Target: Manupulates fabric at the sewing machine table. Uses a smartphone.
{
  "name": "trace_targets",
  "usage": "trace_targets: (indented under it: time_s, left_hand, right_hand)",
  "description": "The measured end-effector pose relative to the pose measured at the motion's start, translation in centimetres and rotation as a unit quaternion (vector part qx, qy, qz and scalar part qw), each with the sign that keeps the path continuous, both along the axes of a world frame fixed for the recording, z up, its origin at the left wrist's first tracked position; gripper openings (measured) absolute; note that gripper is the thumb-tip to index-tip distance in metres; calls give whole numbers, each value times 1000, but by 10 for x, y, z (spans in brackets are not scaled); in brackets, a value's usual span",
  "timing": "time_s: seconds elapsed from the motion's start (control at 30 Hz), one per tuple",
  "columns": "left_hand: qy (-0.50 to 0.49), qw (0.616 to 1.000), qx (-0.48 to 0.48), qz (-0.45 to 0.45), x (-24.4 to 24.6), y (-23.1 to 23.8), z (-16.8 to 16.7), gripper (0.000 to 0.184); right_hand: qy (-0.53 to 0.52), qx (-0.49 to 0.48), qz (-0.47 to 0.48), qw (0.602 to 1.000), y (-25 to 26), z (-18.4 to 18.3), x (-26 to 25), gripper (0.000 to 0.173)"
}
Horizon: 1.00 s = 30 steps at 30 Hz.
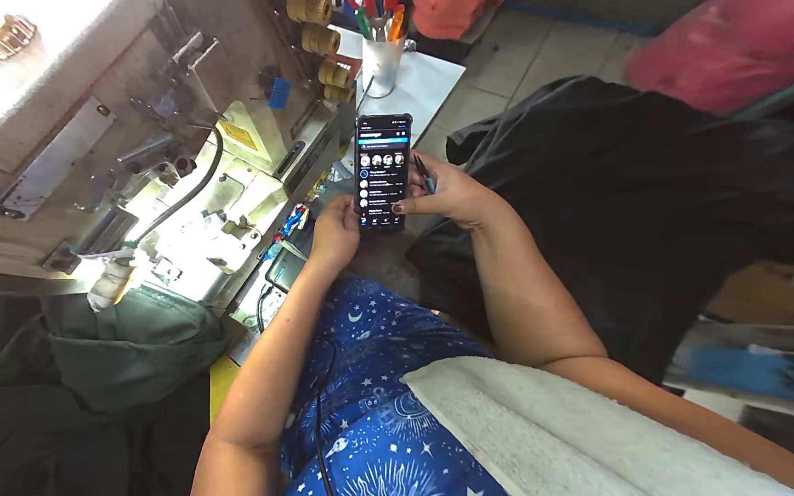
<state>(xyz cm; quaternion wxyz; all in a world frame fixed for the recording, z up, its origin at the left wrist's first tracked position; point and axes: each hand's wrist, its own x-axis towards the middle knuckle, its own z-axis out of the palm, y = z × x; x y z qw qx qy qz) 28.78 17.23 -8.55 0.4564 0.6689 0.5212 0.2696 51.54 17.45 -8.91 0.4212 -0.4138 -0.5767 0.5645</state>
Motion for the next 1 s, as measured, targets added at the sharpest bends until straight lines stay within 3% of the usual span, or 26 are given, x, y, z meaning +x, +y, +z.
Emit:
trace_targets:
  time_s: [0.37, 0.67, 0.73, 0.9, 1.0]
  left_hand:
    - [0, 1000, 1, 1, 0, 7, 4, 24]
    - [37, 999, 0, -9, 3, 27, 8, 27]
    - [59, 998, -3, -12, 3, 35, 11, 27]
    - [139, 990, -9, -29, 5, 65, 21, 29]
    - [206, 978, -13, -22, 10, 85, 26, 32]
  right_hand:
    - [-11, -2, -10, 1000, 6, 1, 1, 92]
    - [16, -4, -13, 1000, 20, -1, -2, 78]
    - [15, -9, -28, 999, 26, -4, -3, 77]
    - [-8, -59, -111, 992, 41, -5, -16, 56]
    - [-6, -120, -174, 977, 48, -4, -27, 56]
